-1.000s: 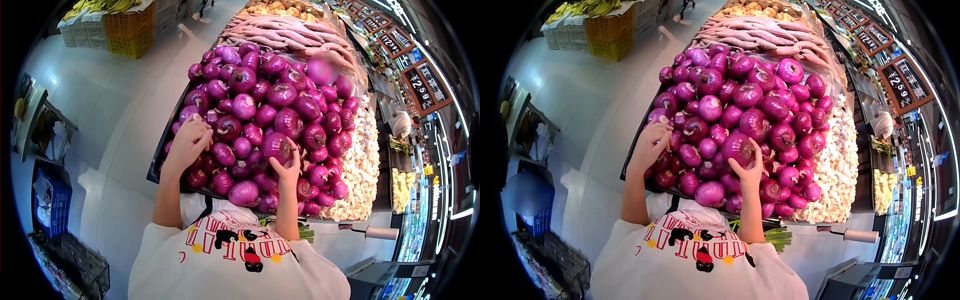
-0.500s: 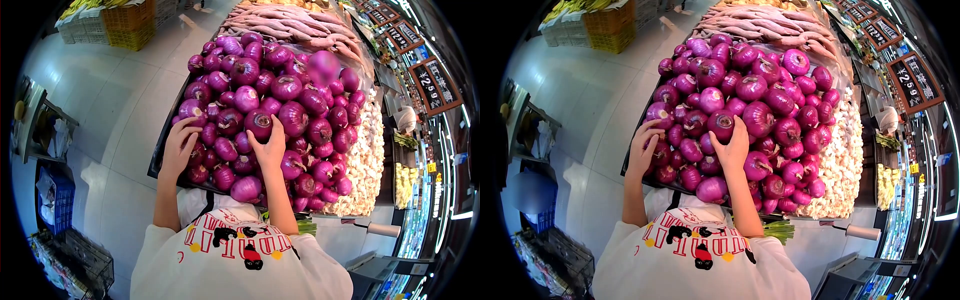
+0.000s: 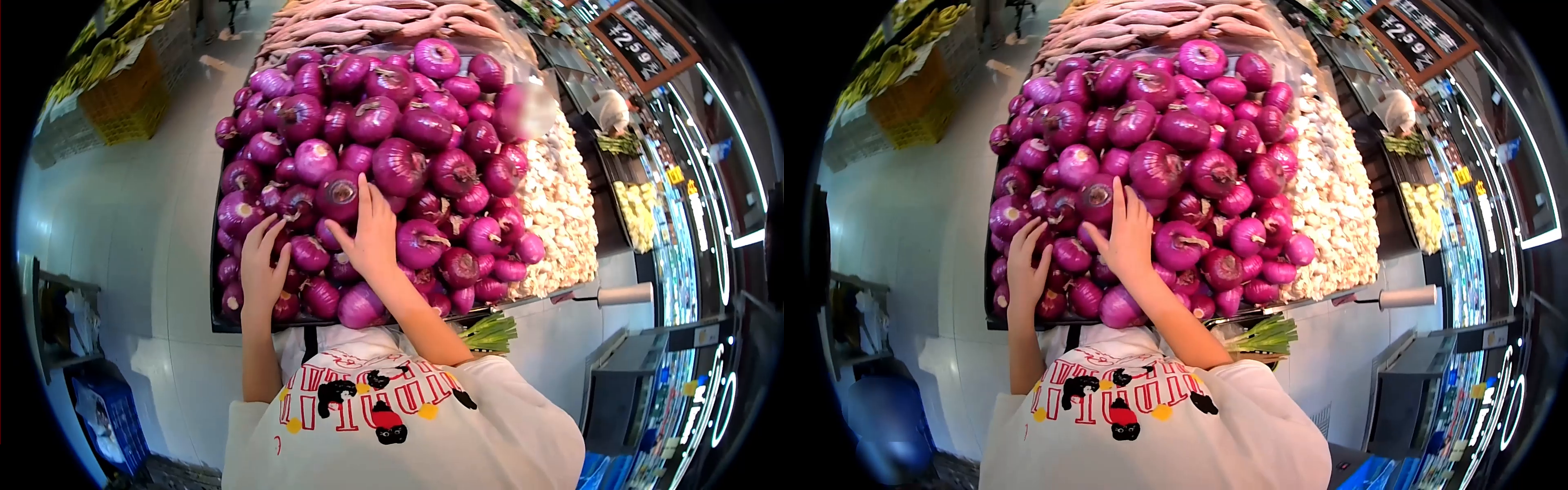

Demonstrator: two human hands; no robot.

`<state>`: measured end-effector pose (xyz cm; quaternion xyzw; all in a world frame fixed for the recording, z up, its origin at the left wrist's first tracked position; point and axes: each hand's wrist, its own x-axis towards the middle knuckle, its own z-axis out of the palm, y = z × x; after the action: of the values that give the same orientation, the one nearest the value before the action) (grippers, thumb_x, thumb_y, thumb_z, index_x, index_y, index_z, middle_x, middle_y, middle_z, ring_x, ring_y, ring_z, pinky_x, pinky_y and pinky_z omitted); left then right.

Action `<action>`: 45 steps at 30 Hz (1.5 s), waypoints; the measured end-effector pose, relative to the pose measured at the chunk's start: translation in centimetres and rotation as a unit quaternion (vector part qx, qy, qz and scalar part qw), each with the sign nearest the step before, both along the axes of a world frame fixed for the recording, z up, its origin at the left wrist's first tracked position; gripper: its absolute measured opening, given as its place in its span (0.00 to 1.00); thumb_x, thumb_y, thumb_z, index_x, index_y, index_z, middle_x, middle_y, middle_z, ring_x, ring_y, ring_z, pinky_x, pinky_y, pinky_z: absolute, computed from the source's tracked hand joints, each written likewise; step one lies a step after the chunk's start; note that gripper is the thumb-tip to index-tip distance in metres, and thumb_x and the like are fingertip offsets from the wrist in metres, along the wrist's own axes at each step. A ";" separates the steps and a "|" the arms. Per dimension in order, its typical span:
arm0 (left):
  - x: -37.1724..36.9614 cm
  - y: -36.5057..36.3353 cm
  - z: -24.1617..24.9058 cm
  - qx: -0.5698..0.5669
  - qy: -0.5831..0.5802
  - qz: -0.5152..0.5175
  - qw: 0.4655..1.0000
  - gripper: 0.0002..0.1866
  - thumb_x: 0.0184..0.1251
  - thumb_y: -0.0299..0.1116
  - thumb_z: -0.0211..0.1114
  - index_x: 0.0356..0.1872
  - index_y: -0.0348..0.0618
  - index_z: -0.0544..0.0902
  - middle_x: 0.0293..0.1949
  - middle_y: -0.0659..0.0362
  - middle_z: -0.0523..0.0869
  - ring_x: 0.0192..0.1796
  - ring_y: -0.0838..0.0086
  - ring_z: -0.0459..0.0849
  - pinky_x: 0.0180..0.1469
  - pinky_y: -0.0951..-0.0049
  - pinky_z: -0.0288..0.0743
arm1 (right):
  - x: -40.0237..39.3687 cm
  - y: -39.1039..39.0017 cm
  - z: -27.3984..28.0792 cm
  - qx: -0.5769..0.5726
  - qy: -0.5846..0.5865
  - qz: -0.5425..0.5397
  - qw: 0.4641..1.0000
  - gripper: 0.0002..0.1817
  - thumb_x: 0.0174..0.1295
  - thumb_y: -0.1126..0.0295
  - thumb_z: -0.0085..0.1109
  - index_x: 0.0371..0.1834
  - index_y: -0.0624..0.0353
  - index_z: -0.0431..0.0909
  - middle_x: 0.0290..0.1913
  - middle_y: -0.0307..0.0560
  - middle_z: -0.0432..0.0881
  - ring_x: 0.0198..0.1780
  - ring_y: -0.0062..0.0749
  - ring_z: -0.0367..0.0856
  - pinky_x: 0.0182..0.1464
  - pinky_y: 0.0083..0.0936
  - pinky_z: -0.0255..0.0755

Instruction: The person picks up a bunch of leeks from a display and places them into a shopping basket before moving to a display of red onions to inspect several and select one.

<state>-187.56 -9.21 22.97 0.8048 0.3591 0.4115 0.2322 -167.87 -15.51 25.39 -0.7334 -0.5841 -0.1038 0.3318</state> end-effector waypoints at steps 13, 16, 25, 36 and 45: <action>0.6 -0.1 -0.9 0.031 0.056 0.012 0.998 0.18 0.60 0.31 0.65 0.53 0.41 0.80 0.57 0.52 0.79 0.58 0.55 0.77 0.60 0.59 0.70 | 1.1 -5.6 1.7 -0.048 0.079 0.040 0.995 0.37 0.54 0.69 0.66 0.69 0.57 0.62 0.68 0.59 0.62 0.69 0.57 0.62 0.69 0.44 0.59; 0.6 -0.2 -1.1 0.049 0.075 0.012 0.996 0.18 0.60 0.33 0.65 0.52 0.41 0.80 0.56 0.51 0.79 0.56 0.54 0.78 0.59 0.58 0.70 | 3.0 -6.9 2.5 -0.017 0.034 0.038 0.999 0.25 0.52 0.71 0.64 0.56 0.57 0.76 0.63 0.55 0.69 0.67 0.53 0.65 0.69 0.44 0.59; 0.7 -0.2 -1.1 0.043 0.083 0.015 0.995 0.18 0.60 0.34 0.66 0.51 0.39 0.80 0.56 0.50 0.79 0.56 0.53 0.77 0.58 0.57 0.71 | 14.9 -13.7 1.0 0.013 -0.081 -0.283 0.956 0.28 0.51 0.67 0.65 0.58 0.57 0.74 0.58 0.54 0.71 0.61 0.52 0.67 0.64 0.46 0.60; 0.8 -0.3 -1.2 0.059 0.085 0.027 0.994 0.16 0.61 0.33 0.65 0.48 0.38 0.80 0.54 0.49 0.79 0.54 0.52 0.78 0.56 0.57 0.73 | 16.1 -14.0 -1.0 -0.030 0.038 -0.263 0.963 0.47 0.45 0.68 0.73 0.71 0.57 0.57 0.63 0.60 0.62 0.64 0.57 0.66 0.66 0.41 0.63; 0.9 -0.4 -1.6 0.068 0.086 0.045 0.993 0.15 0.61 0.33 0.65 0.47 0.37 0.81 0.52 0.49 0.80 0.53 0.53 0.78 0.54 0.58 0.74 | 16.7 -15.0 -0.2 -0.006 0.062 -0.216 0.974 0.44 0.43 0.67 0.76 0.68 0.53 0.65 0.60 0.55 0.65 0.61 0.49 0.69 0.63 0.38 0.68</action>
<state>-186.70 -9.61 21.42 0.8341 0.3851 0.3742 0.1265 -151.16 -30.55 25.20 -0.8490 -0.3911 -0.1240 0.3328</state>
